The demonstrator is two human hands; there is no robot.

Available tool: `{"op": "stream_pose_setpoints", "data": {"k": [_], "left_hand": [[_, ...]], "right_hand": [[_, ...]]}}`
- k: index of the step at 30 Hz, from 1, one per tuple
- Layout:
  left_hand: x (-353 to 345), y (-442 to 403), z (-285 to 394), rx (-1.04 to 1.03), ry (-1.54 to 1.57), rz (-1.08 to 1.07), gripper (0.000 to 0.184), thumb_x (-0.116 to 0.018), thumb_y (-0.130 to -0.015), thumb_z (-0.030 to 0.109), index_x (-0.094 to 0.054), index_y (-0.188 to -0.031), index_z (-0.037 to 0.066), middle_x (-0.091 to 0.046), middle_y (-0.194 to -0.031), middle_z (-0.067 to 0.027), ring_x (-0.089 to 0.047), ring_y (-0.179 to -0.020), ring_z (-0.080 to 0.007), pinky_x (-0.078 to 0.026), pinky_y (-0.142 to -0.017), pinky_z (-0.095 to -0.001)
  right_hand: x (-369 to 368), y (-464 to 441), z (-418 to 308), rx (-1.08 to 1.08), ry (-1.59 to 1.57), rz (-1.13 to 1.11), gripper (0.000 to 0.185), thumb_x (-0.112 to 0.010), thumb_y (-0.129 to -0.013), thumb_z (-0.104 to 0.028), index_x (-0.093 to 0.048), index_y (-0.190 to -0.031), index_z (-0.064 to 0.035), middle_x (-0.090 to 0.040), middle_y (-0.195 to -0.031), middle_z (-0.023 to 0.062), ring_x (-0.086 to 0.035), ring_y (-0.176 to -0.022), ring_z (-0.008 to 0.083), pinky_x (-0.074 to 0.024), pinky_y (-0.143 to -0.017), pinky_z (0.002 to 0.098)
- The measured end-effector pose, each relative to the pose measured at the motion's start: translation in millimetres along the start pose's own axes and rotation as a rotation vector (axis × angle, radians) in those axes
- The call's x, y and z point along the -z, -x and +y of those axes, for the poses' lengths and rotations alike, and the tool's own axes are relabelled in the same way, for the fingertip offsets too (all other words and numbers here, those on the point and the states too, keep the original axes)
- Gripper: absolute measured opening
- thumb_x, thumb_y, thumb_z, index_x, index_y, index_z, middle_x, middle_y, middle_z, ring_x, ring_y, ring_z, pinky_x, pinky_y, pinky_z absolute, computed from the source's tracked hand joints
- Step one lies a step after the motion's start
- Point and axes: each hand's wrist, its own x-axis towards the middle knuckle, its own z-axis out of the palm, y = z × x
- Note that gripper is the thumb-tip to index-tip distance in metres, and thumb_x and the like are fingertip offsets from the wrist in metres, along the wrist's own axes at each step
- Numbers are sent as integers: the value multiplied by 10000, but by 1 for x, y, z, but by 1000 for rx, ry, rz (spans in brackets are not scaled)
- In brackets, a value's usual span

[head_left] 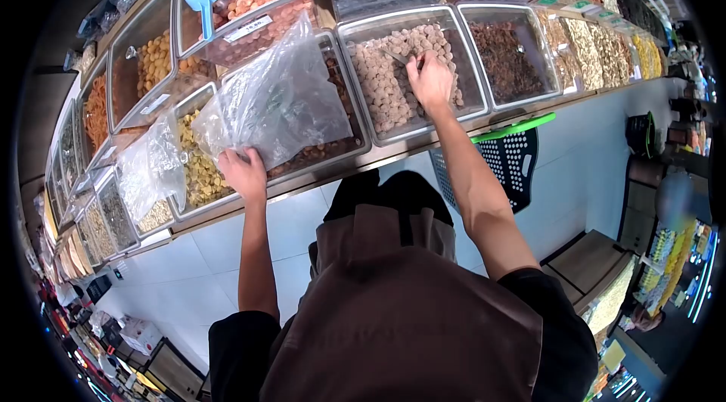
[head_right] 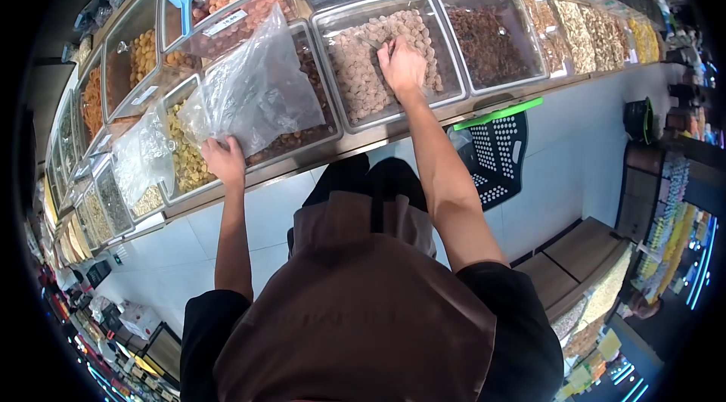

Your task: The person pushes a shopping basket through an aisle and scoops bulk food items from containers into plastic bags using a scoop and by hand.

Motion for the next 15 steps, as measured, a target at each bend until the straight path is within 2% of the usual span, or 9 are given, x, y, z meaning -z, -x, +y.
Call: {"op": "stream_pose_setpoints", "data": {"k": [1,3,6,8,10,12,13,14,15], "left_hand": [[1,-3,2,-128,-35,61,294,-610,-874,228,-553,-924,-56,-547,-945,-246,-543,-907,-424,-428,-813,-520],[6,-3,4,-64,-13,-25,298,-598,-877,208,-537,-975,-66,-528,-1003,-281,-509,-972,-454,-403,-853,-535],[3,-3,2,-95,-29,20,317,-614,-881,198,-542,-1033,-70,-532,-1017,-249,-523,-963,-405,-422,-863,-493],[1,1,0,37,292,100,339,-646,-879,155,-542,-1117,-62,-535,-1054,-205,-523,-1000,-342,-430,-902,-441],[15,12,16,1,340,187,345,-662,-882,142,-543,-1141,-52,-537,-1075,-183,-518,-1019,-313,-427,-918,-427],[59,23,73,0,487,331,308,-665,-912,91,-550,-1172,-27,-556,-1128,-152,-544,-1034,-276,-441,-947,-408],[95,38,117,-19,867,377,288,-616,-959,122,-554,-1203,-18,-567,-1150,-153,-579,-1017,-259,-465,-956,-378],[139,49,156,-238,1016,466,292,-512,-1024,261,-584,-1159,13,-608,-1112,-129,-606,-1022,-241,-504,-926,-351],[191,59,178,-403,1031,518,309,-517,-1017,295,-587,-1195,53,-587,-1185,-124,-577,-1097,-252,-469,-983,-376]], "right_hand": [[1,-2,-2,13,-3,0,252,-623,-903,-304,-613,-917,-53,-686,-768,186,-686,-747,371,-539,-692,478],[1,-2,-6,-15,72,-30,255,-612,-907,-309,-602,-938,-56,-685,-768,182,-686,-738,368,-540,-689,478],[-1,-2,-5,-6,73,-28,254,-615,-898,-311,-583,-943,-64,-685,-780,174,-684,-734,365,-538,-683,482],[-1,3,0,-2,37,-10,244,-627,-885,-312,-577,-939,-79,-689,-787,160,-686,-744,361,-536,-682,489],[-1,5,0,-3,28,-20,244,-634,-874,-303,-579,-954,-79,-698,-815,162,-689,-760,361,-540,-691,483],[1,1,1,-5,15,-18,256,-635,-868,-300,-582,-962,-68,-701,-824,172,-689,-765,366,-544,-701,477],[0,5,2,0,1,-21,266,-636,-866,-302,-584,-965,-60,-701,-822,178,-689,-765,370,-547,-706,474],[-3,12,3,1,0,5,274,-641,-868,-306,-578,-950,-53,-686,-787,188,-683,-756,382,-544,-699,486],[-4,4,4,37,4,46,283,-646,-869,-310,-572,-936,-45,-672,-752,197,-678,-747,393,-541,-692,497]]}}
